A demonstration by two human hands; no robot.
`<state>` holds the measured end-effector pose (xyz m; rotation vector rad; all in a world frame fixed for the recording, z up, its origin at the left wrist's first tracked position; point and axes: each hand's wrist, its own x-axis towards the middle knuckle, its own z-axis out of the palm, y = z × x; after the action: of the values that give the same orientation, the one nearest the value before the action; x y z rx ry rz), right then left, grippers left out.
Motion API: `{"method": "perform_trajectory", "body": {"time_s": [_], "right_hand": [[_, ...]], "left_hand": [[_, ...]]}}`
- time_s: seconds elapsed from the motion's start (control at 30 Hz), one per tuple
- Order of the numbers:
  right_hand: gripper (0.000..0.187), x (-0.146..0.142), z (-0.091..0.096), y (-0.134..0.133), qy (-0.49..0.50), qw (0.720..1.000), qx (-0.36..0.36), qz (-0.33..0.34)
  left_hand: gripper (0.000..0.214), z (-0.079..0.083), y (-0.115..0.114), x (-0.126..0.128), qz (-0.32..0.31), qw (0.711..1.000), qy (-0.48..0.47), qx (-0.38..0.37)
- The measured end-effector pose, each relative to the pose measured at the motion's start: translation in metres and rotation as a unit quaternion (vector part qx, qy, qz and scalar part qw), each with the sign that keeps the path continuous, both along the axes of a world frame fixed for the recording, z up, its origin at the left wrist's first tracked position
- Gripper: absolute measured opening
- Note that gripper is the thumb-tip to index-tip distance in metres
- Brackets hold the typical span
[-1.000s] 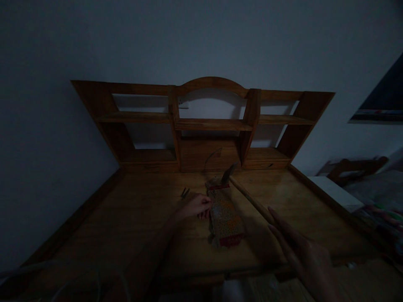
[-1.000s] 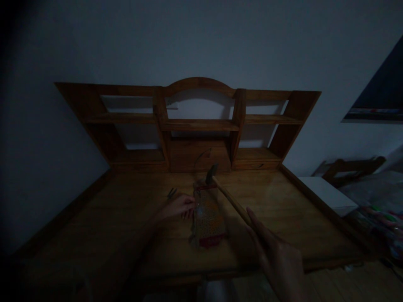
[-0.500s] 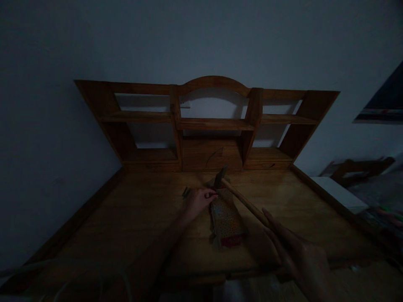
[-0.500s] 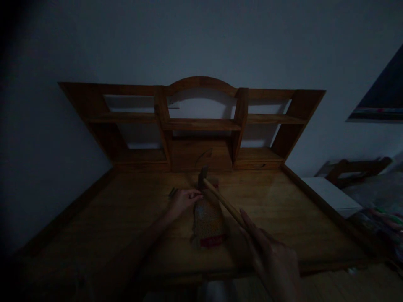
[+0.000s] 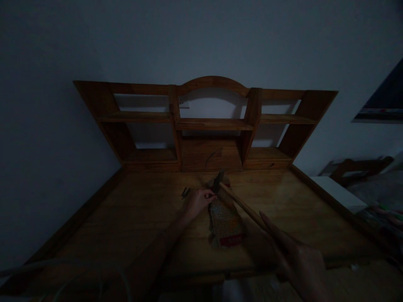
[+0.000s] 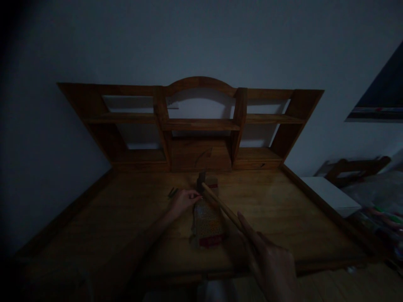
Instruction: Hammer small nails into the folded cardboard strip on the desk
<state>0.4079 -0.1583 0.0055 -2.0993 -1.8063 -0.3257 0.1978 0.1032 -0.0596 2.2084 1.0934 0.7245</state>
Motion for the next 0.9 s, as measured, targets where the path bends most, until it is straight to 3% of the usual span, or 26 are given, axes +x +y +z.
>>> {"method": "perform_trajectory", "body": {"time_s": [0.1, 0.2, 0.33, 0.47, 0.6, 0.7, 0.9], "right_hand": [[0.053, -0.003, 0.004, -0.001, 0.054, 0.998, 0.014, -0.002], [0.048, -0.005, -0.001, -0.004, 0.153, 0.987, 0.036, -0.031], [0.047, 0.004, -0.023, -0.009, 0.305, 0.949, 0.063, -0.055], [0.043, 0.015, -0.043, -0.006, 0.466, 0.88, 0.066, -0.054], [0.054, 0.016, -0.047, 0.004, 0.608, 0.783, 0.065, -0.113], [0.06, 0.014, -0.046, 0.008, 0.653, 0.744, 0.05, -0.131], [0.06, 0.015, -0.045, 0.005, 0.685, 0.716, 0.043, -0.131]], "left_hand": [[0.028, 0.0, 0.003, 0.0, -0.002, 1.0, -0.001, 0.006], [0.031, 0.012, 0.001, -0.004, 0.011, 1.0, 0.017, 0.015], [0.033, 0.034, -0.034, -0.019, -0.008, 0.995, 0.079, 0.068], [0.038, 0.031, -0.104, -0.034, -0.132, 0.977, 0.094, 0.135], [0.049, 0.014, -0.148, -0.038, -0.138, 0.971, 0.117, 0.159], [0.048, 0.011, -0.15, -0.037, -0.126, 0.97, 0.123, 0.17], [0.049, 0.015, -0.146, -0.037, -0.135, 0.966, 0.132, 0.175]]}}
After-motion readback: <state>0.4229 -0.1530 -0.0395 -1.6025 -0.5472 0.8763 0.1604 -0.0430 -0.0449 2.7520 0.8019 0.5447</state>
